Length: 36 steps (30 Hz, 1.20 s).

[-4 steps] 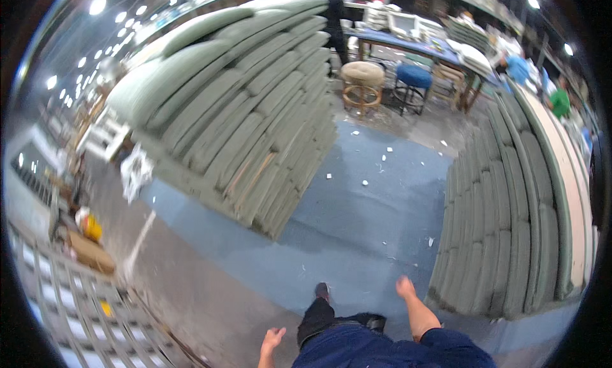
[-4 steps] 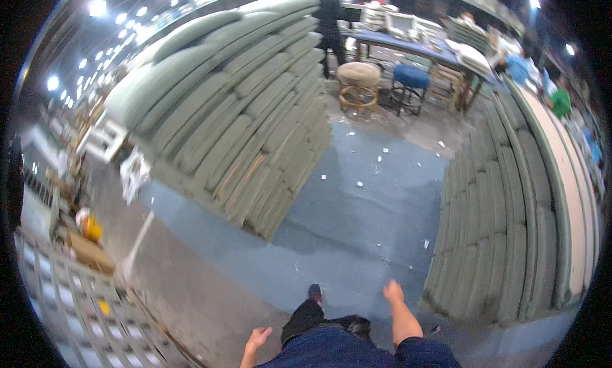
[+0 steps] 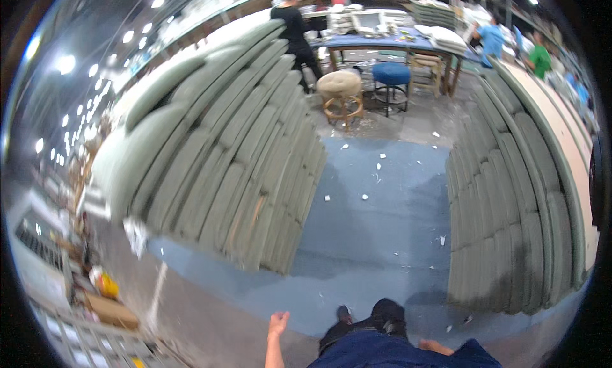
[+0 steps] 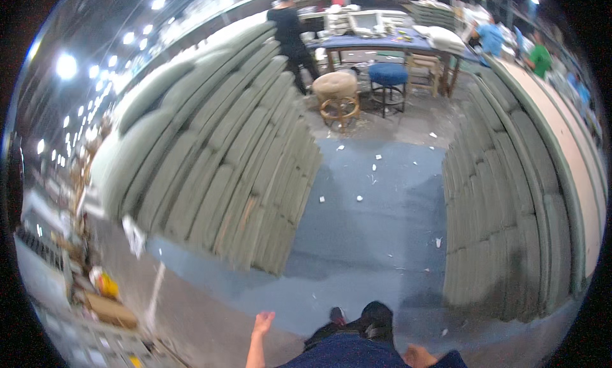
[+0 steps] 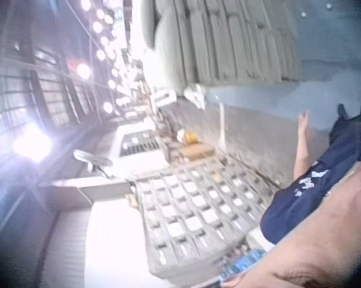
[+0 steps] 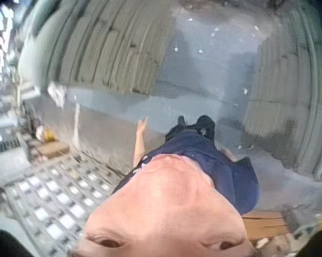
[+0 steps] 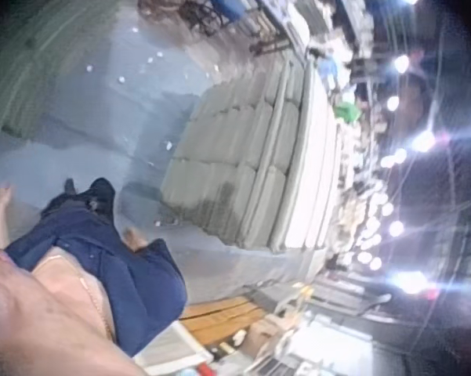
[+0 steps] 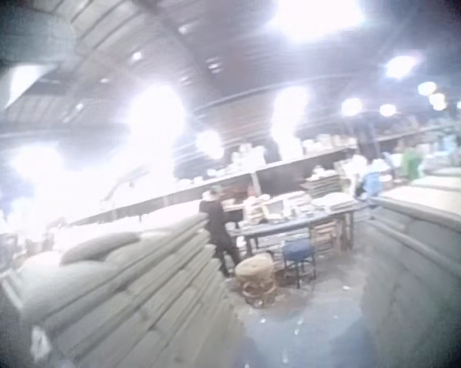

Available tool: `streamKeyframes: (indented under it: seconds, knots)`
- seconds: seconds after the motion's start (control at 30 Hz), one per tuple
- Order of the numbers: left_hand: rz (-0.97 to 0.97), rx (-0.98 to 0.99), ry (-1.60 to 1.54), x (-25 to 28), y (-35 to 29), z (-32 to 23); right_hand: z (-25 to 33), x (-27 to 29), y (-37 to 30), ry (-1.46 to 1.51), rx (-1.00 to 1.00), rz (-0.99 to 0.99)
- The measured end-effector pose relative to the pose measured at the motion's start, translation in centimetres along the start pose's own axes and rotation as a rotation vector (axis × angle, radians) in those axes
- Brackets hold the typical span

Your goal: The person is upholstering a chair armrest in a workshop. They use a staple gun to secure white fabric over a foam-covered wooden frame, repeatedly pulling the material taut and stapling it to the underside. The person also uses scissors to trim excess fabric and a screwdriver to adjust the material fit.

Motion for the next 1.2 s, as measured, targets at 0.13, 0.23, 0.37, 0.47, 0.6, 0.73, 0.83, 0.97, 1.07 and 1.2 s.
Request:
streamKeyframes:
  seconds: [0.13, 0.23, 0.37, 0.47, 0.6, 0.73, 0.83, 0.97, 1.07, 1.2]
  knots:
    - [0.022, -0.276, 0.008, 10.0, 12.6, -16.1, -0.3, -2.8, -6.3, 0.292, -0.212, 0.193]
    - [-0.074, -0.468, 0.141, 11.2, 24.0, -29.7, 2.5, -2.7, -5.1, 0.413, -0.246, 0.250]
    - [0.068, -0.548, 0.174, 3.9, 33.2, -40.4, 10.0, 3.0, 4.1, 0.512, -0.095, 0.241]
    - [0.322, -0.474, 0.335, -4.1, 36.4, -38.6, 20.8, 17.9, 17.8, 0.471, 0.114, 0.208]
    - [0.735, -0.036, 0.360, -15.1, 36.6, -36.3, 33.5, 49.1, 25.0, 0.377, 0.505, -0.603]
    - [0.698, 0.103, 0.347, -20.0, 41.6, -41.2, 47.8, 75.6, 24.5, 0.360, 0.551, -0.506]
    - [0.689, 0.176, 0.300, -23.1, 48.7, -47.3, 53.3, 87.5, 25.7, 0.421, 0.702, -0.559]
    - [0.671, 0.238, 0.304, -23.2, 58.9, -54.7, 57.1, 92.8, 31.4, 0.370, 0.777, -0.552]
    - [0.703, 0.252, 0.359, -22.3, 67.2, -62.1, 51.8, 88.7, 38.8, 0.249, 0.385, -0.353]
    - [0.577, 0.275, 0.275, -17.7, 82.8, -73.9, 44.1, 80.7, 43.1, 0.584, -0.156, -0.077]
Point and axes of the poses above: each hand's wrist, its own y-axis towards the middle knuckle, its own x-axis out of the back of the hand, z = x × y, the point moved 4 cm from there along y, towards the middle knuckle, and after that the axes turned 14 degrees about z, right-handed, at the moved point
